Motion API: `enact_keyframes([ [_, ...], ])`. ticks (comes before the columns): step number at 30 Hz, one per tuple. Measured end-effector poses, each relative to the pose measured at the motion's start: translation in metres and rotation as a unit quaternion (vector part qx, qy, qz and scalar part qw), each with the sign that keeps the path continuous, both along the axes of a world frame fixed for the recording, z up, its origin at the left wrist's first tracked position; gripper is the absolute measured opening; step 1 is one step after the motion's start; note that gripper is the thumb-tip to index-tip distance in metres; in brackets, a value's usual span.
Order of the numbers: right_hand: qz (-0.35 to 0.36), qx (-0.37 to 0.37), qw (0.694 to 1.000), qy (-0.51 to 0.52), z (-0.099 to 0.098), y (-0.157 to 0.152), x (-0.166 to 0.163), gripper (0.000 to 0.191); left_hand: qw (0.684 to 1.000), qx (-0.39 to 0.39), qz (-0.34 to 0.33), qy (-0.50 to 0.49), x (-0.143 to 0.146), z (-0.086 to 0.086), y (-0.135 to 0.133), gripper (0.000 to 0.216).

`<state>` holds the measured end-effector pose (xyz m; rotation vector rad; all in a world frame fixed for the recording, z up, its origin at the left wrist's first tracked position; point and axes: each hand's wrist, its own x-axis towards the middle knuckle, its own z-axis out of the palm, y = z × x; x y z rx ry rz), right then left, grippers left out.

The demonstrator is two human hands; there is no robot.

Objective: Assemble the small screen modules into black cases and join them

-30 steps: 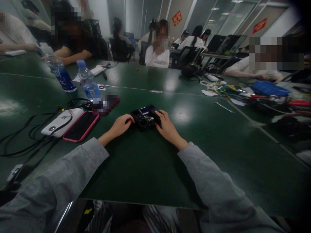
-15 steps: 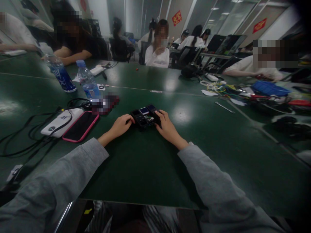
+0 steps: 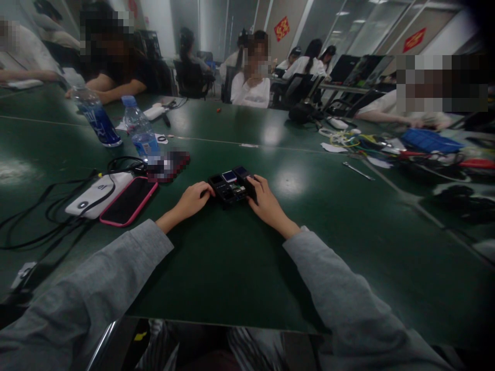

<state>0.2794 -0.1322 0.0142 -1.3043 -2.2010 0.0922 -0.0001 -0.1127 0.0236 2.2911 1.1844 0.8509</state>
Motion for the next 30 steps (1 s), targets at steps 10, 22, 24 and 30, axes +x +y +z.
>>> enact_keyframes([
  [10, 0.008, 0.014, 1.000, 0.002, -0.0017, 0.0011, 0.0002, 0.063, 1.000, 0.001, -0.001, 0.002, 0.0014, 0.0020, -0.0013, 0.017],
  [22, 0.003, 0.000, 1.000, 0.001, -0.0006, 0.0009, 0.0006, 0.064, 1.000, -0.001, 0.002, 0.001, 0.0002, -0.0014, 0.0000, 0.018],
  [24, 0.002, -0.001, 1.000, 0.002, -0.0010, 0.0011, 0.0008, 0.065, 1.000, -0.001, 0.001, 0.000, 0.0000, -0.0022, 0.0005, 0.018],
  [30, 0.001, 0.003, 1.000, -0.001, -0.0019, 0.0010, 0.0010, 0.064, 1.000, -0.001, -0.001, -0.003, -0.0002, -0.0016, 0.0002, 0.018],
])
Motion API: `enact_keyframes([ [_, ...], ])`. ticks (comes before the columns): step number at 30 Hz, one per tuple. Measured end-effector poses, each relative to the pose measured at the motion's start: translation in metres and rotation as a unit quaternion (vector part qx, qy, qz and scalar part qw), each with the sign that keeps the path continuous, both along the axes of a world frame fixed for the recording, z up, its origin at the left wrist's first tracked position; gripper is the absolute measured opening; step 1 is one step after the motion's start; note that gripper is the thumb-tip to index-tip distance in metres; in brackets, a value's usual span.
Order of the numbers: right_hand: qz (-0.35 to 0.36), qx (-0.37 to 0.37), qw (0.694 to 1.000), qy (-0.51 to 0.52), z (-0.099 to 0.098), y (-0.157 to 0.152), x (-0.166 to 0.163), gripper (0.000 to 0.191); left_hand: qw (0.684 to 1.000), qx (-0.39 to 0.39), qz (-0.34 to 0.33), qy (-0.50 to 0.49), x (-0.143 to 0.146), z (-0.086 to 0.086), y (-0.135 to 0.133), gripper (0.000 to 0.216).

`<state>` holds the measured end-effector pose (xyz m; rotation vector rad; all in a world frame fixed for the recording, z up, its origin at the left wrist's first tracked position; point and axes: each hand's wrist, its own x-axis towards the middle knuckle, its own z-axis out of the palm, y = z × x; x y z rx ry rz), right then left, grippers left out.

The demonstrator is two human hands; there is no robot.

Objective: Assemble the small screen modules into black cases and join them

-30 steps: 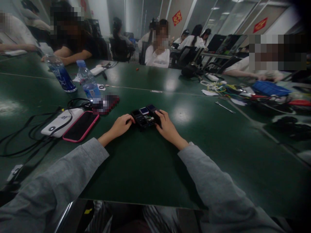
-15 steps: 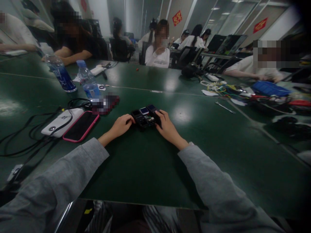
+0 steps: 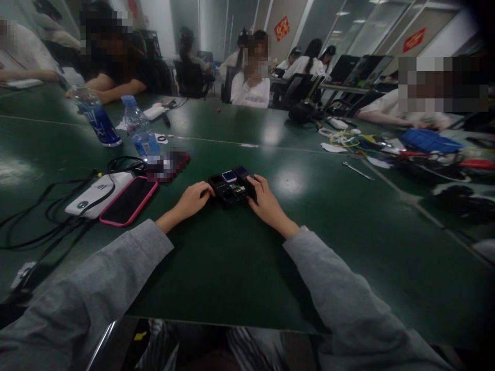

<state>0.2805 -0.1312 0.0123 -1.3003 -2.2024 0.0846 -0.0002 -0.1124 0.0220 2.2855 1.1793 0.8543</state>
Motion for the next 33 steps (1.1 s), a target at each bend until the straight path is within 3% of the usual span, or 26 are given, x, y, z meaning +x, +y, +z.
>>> enact_keyframes([
  [33, 0.001, 0.002, 1.000, 0.000, 0.0021, -0.0013, -0.0009, 0.061, 1.000, 0.008, -0.003, 0.017, 0.0018, 0.0054, -0.0037, 0.017],
])
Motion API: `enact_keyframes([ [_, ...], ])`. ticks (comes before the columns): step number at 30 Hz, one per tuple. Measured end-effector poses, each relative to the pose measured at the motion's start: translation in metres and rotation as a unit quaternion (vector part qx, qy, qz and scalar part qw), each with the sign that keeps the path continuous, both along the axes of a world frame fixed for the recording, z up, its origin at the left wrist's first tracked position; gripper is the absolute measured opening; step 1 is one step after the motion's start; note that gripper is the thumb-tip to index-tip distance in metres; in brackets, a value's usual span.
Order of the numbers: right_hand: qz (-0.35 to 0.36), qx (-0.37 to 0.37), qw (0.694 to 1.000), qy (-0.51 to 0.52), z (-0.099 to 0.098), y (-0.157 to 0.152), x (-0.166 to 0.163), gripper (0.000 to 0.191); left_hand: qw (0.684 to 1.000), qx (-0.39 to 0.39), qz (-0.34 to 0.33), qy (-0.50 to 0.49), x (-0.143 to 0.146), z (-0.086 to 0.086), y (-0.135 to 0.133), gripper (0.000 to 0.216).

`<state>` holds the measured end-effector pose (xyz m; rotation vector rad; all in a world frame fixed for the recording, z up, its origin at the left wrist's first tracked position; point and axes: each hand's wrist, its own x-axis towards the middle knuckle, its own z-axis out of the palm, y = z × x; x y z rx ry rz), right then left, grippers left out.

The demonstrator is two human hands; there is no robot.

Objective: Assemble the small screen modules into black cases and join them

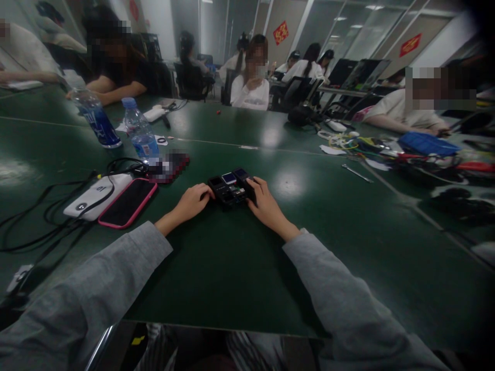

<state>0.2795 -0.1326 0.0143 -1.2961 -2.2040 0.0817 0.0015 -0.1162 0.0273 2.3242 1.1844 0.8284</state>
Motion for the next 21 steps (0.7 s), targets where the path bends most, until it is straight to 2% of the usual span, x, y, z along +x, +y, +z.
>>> enact_keyframes([
  [21, 0.002, -0.003, 1.000, 0.008, -0.0031, 0.0019, 0.0010, 0.063, 1.000, 0.013, -0.004, 0.007, -0.0012, -0.0059, 0.0036, 0.017],
])
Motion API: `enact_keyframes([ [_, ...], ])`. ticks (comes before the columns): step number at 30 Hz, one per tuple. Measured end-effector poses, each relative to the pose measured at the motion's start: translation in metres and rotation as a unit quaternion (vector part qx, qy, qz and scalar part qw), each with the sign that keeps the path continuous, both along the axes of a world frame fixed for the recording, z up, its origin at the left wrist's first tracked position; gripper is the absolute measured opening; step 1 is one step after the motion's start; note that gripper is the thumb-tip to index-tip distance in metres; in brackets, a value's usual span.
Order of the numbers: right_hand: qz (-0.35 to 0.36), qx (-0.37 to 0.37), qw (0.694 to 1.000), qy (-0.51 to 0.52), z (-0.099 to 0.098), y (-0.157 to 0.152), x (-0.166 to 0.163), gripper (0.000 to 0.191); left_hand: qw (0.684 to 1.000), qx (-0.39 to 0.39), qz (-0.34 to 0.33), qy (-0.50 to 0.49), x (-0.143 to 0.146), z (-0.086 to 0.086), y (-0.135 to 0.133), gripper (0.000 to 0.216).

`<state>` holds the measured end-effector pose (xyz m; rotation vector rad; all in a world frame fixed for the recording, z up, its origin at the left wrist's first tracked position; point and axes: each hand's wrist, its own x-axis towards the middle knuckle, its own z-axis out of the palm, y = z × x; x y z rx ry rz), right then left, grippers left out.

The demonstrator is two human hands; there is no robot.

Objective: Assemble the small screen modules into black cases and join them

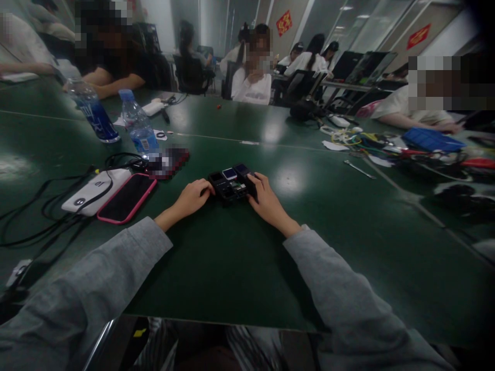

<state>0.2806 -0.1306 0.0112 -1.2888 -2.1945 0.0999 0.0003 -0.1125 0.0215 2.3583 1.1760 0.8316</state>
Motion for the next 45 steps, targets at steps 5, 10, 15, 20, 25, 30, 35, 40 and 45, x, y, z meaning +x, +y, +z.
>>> enact_keyframes([
  [5, 0.000, 0.001, 1.000, -0.006, 0.0001, -0.0007, -0.0001, 0.064, 1.000, 0.002, -0.003, -0.002, -0.0004, 0.0002, -0.0008, 0.017],
  [10, 0.001, 0.000, 1.000, -0.006, -0.0004, 0.0001, -0.0007, 0.065, 1.000, 0.006, -0.002, 0.003, 0.0013, 0.0025, -0.0011, 0.018],
  [15, 0.005, 0.007, 1.000, -0.008, -0.0015, 0.0009, -0.0005, 0.065, 1.000, 0.009, 0.001, 0.006, 0.0024, 0.0018, -0.0006, 0.018],
  [20, 0.006, 0.006, 1.000, -0.008, -0.0007, -0.0002, -0.0005, 0.065, 1.000, 0.014, -0.003, 0.022, 0.0019, 0.0016, -0.0018, 0.018],
  [25, 0.004, -0.005, 1.000, -0.006, 0.0015, -0.0009, -0.0014, 0.065, 0.999, 0.017, -0.005, 0.030, 0.0022, 0.0024, -0.0023, 0.019],
  [30, -0.001, -0.013, 1.000, -0.008, 0.0033, -0.0019, -0.0022, 0.067, 0.999, 0.020, -0.004, 0.033, 0.0023, 0.0015, -0.0018, 0.019],
  [35, -0.004, -0.015, 1.000, -0.013, 0.0036, -0.0021, -0.0020, 0.068, 0.999, 0.021, -0.004, 0.036, 0.0013, 0.0007, -0.0013, 0.019],
  [40, -0.003, -0.012, 1.000, -0.011, 0.0026, -0.0013, -0.0017, 0.068, 0.999, 0.020, -0.006, 0.037, 0.0019, 0.0016, -0.0013, 0.018],
  [45, 0.002, -0.003, 1.000, -0.005, 0.0000, 0.0001, -0.0008, 0.066, 0.999, 0.024, -0.005, 0.039, 0.0025, 0.0007, -0.0007, 0.018],
])
